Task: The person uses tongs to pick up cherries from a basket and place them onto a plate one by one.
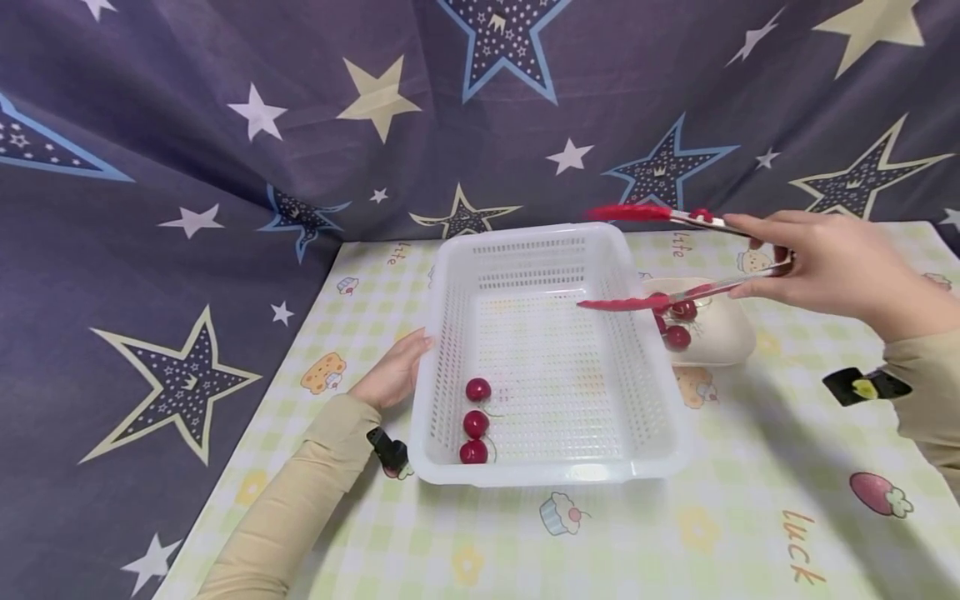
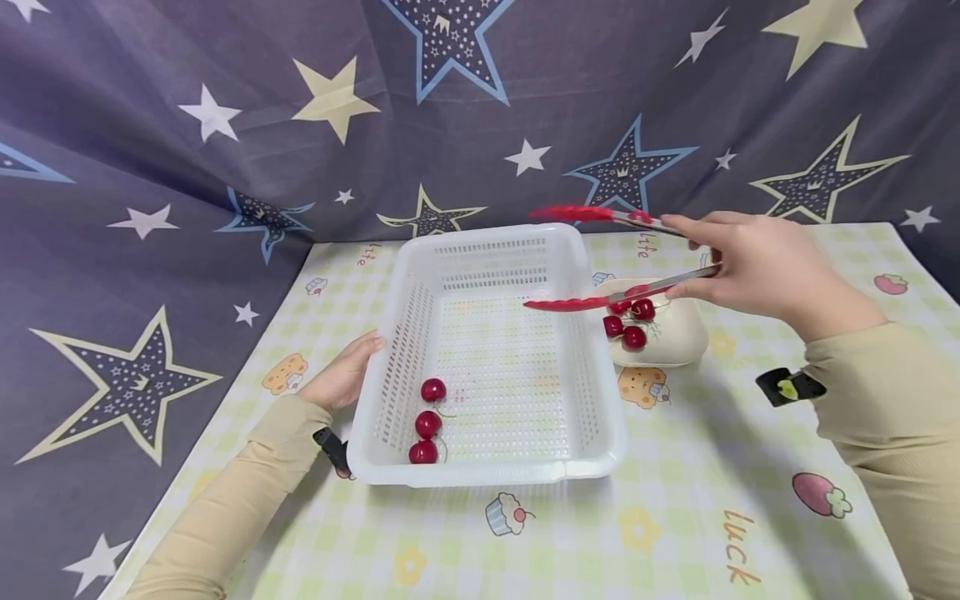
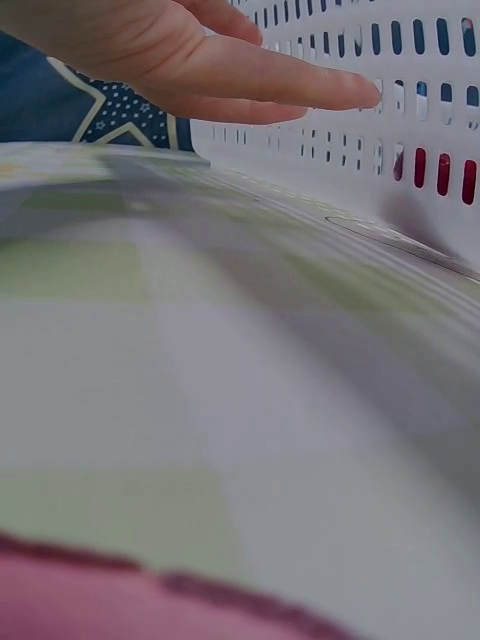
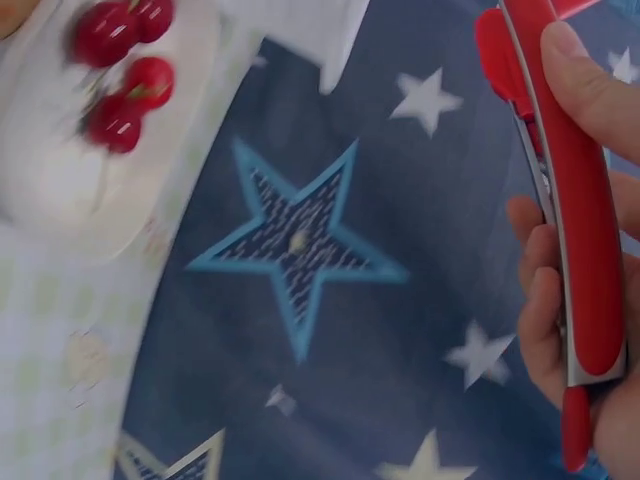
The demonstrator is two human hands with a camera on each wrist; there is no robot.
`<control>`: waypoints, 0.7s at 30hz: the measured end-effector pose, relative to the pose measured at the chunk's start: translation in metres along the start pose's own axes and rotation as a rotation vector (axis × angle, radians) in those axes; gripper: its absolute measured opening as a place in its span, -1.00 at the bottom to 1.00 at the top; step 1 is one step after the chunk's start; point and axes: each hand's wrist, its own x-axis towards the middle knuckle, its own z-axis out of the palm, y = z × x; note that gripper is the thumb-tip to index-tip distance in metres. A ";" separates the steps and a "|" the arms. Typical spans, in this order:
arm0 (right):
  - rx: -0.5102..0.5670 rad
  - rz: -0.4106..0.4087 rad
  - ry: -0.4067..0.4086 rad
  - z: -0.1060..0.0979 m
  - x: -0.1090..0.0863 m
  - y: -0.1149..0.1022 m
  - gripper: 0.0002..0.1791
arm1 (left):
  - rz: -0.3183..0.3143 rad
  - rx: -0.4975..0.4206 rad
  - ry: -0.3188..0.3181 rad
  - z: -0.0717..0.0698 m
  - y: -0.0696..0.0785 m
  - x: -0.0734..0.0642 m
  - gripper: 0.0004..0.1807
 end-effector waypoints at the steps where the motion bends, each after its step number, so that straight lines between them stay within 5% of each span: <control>1: 0.007 -0.026 0.002 -0.001 0.004 -0.005 -0.15 | 0.001 -0.001 0.002 0.000 0.000 0.000 -0.35; 7: 0.033 -0.130 -0.022 -0.007 0.025 -0.034 -0.13 | 0.002 0.004 0.008 -0.001 -0.002 0.000 -0.35; 21: 0.058 -0.086 -0.291 -0.008 0.061 -0.085 -0.26 | 0.028 0.020 -0.015 -0.002 -0.001 -0.001 -0.35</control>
